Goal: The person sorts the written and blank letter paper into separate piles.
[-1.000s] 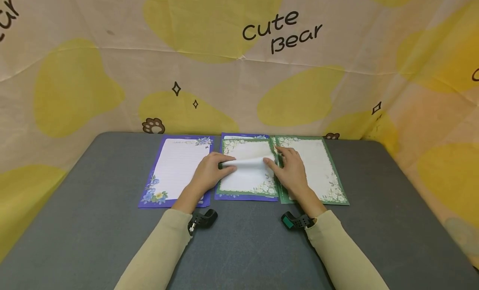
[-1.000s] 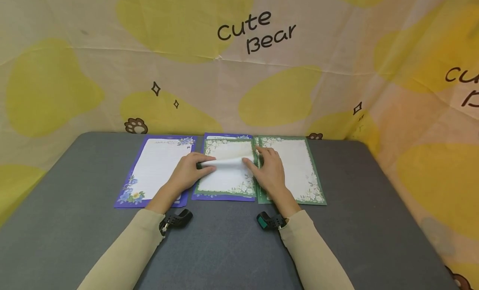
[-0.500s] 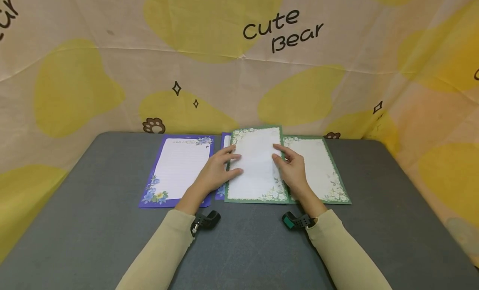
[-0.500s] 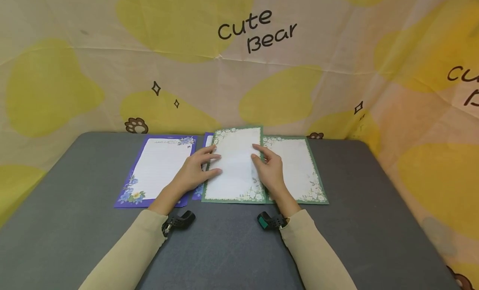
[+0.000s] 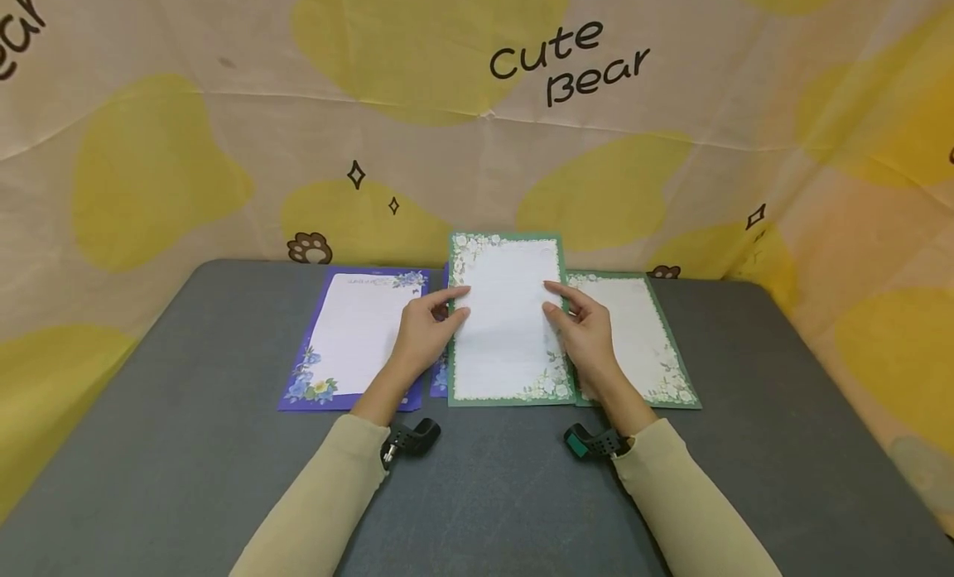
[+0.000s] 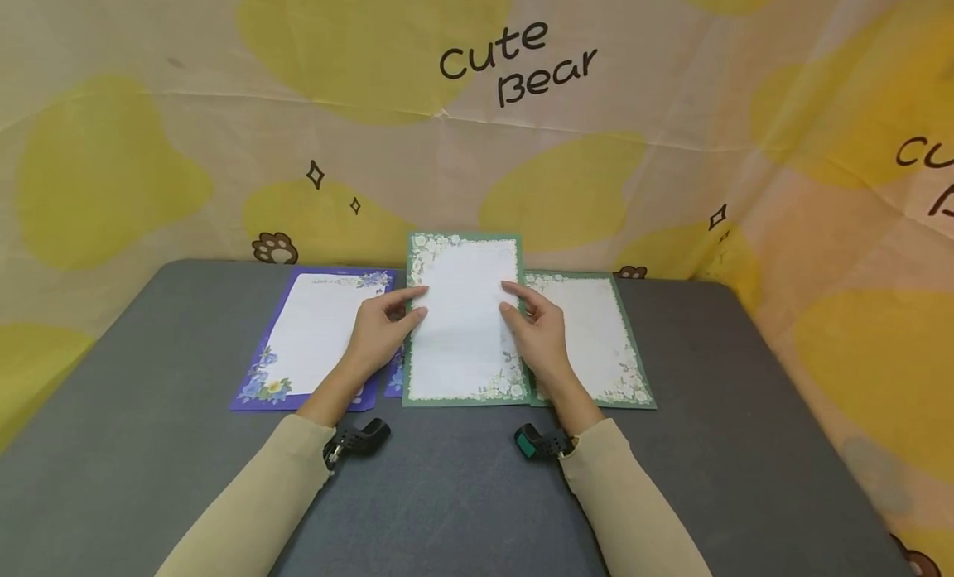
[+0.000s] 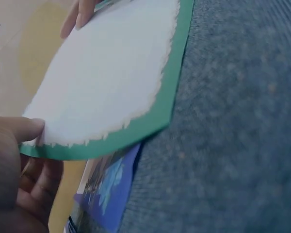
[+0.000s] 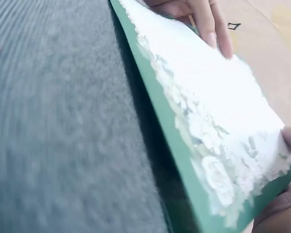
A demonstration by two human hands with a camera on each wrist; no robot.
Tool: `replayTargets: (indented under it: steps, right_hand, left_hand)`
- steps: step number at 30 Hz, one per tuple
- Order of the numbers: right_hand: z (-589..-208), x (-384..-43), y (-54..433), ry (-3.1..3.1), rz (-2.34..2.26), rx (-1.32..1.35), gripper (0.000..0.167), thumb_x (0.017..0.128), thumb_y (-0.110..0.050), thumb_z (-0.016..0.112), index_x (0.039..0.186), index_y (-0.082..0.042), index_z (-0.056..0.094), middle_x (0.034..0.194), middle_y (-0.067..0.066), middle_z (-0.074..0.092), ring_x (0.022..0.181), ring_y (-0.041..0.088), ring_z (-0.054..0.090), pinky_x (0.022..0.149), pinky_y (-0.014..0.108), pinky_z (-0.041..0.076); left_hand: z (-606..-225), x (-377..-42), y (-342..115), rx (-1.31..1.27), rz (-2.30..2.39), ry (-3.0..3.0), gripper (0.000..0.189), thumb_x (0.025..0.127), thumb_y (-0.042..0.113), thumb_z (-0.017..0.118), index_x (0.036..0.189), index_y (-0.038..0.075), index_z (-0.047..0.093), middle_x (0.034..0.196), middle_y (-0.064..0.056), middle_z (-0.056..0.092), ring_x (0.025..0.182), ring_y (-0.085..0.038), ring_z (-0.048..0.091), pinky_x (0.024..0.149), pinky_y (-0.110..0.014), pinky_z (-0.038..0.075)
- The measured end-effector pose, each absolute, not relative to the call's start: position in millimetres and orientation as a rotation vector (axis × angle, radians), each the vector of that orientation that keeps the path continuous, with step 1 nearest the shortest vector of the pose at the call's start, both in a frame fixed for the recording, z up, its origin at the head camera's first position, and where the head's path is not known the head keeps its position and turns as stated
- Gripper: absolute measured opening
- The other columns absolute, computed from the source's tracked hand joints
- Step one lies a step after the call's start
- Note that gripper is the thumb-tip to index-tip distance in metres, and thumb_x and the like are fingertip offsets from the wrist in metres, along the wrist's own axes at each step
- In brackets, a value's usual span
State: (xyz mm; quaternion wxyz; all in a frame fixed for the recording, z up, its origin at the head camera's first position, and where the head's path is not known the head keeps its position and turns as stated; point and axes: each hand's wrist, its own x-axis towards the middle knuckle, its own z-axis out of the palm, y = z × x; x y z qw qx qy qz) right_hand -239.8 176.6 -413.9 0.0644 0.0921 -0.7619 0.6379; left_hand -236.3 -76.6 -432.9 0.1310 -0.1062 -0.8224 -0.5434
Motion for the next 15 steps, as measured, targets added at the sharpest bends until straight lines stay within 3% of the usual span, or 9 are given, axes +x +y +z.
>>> replayTargets:
  steps: [2,4,7,8,10,11,12,14,15]
  right_hand:
    - [-416.5,-244.6,180.8,-2.322,1.882,0.314,0.037,0.099,-0.014,0.066,0.136,-0.013,0.065,0.102,0.008,0.075,0.037,0.005,0.026,0.04,0.02,0.028]
    - [-411.4,-244.6,183.8,-2.354,1.843,0.329,0.037,0.098,-0.013,0.066,0.135,-0.011,0.066,0.132,0.013,0.068,0.038,0.003,0.026,0.041,0.02,0.028]
    - [-402.9,-243.7,188.9,-2.434,1.77,0.289,0.037,0.098,-0.016,0.068,0.134,-0.013,0.066,0.146,0.011,0.059,0.04,0.01,0.026,0.043,0.021,0.028]
    - [-400.4,-243.5,190.9,-2.464,1.75,0.264,0.037,0.098,-0.018,0.068,0.135,-0.013,0.066,0.148,0.01,0.057,0.045,0.011,0.039,0.044,0.021,0.03]
    - [-396.2,-243.2,195.1,-2.521,1.703,0.214,0.038,0.097,-0.021,0.069,0.135,-0.015,0.067,0.153,0.008,0.052,0.072,0.017,0.062,0.051,0.018,0.038]
    - [-394.5,-243.1,197.3,-2.54,1.691,0.19,0.038,0.097,-0.022,0.069,0.135,-0.015,0.067,0.155,0.008,0.05,0.091,0.022,0.067,0.055,0.016,0.042]
    - [-393.0,-243.1,199.6,-2.553,1.683,0.169,0.038,0.097,-0.022,0.069,0.135,-0.014,0.067,0.156,0.008,0.049,0.111,0.027,0.065,0.06,0.015,0.044]
    - [-390.5,-243.4,204.9,-2.567,1.667,0.136,0.038,0.097,-0.021,0.068,0.134,-0.013,0.067,0.156,0.009,0.048,0.141,0.032,0.048,0.071,0.012,0.048]
    - [-389.2,-243.6,207.5,-2.565,1.659,0.122,0.037,0.097,-0.02,0.068,0.134,-0.012,0.067,0.155,0.01,0.049,0.137,0.034,0.052,0.071,0.012,0.048]
  left_hand:
    - [-431.3,-236.3,-75.3,-0.325,-1.574,-2.369,0.032,0.095,0.014,0.071,0.127,0.013,0.072,0.077,-0.008,0.063,0.067,-0.017,0.052,0.053,-0.024,0.039]
    - [-429.2,-235.8,-74.4,-0.345,-1.577,-2.354,0.033,0.094,0.012,0.071,0.127,0.013,0.072,0.067,-0.005,0.056,0.059,-0.015,0.046,0.05,-0.024,0.036]
    - [-424.1,-234.3,-73.1,-0.363,-1.588,-2.363,0.033,0.094,0.014,0.072,0.127,0.016,0.072,0.06,-0.006,0.052,0.052,-0.015,0.043,0.048,-0.024,0.035]
    - [-422.2,-233.8,-72.5,-0.368,-1.588,-2.369,0.033,0.094,0.014,0.072,0.127,0.018,0.072,0.061,-0.006,0.055,0.053,-0.015,0.044,0.048,-0.024,0.035]
    - [-417.9,-232.5,-70.5,-0.387,-1.585,-2.387,0.034,0.095,0.015,0.072,0.128,0.02,0.072,0.067,-0.009,0.06,0.055,-0.015,0.047,0.048,-0.024,0.035]
    - [-415.5,-232.0,-69.2,-0.401,-1.583,-2.396,0.035,0.095,0.015,0.072,0.129,0.02,0.071,0.071,-0.01,0.063,0.056,-0.016,0.049,0.048,-0.024,0.036]
    - [-413.0,-231.6,-67.6,-0.416,-1.583,-2.402,0.035,0.095,0.015,0.072,0.13,0.02,0.071,0.076,-0.011,0.066,0.057,-0.016,0.05,0.048,-0.024,0.036]
    - [-407.9,-231.1,-64.0,-0.447,-1.595,-2.417,0.038,0.094,0.014,0.072,0.131,0.021,0.07,0.087,-0.012,0.069,0.059,-0.017,0.052,0.048,-0.024,0.037]
    - [-405.6,-230.8,-61.9,-0.468,-1.597,-2.431,0.039,0.094,0.015,0.073,0.132,0.021,0.069,0.091,-0.013,0.07,0.059,-0.018,0.052,0.048,-0.024,0.036]
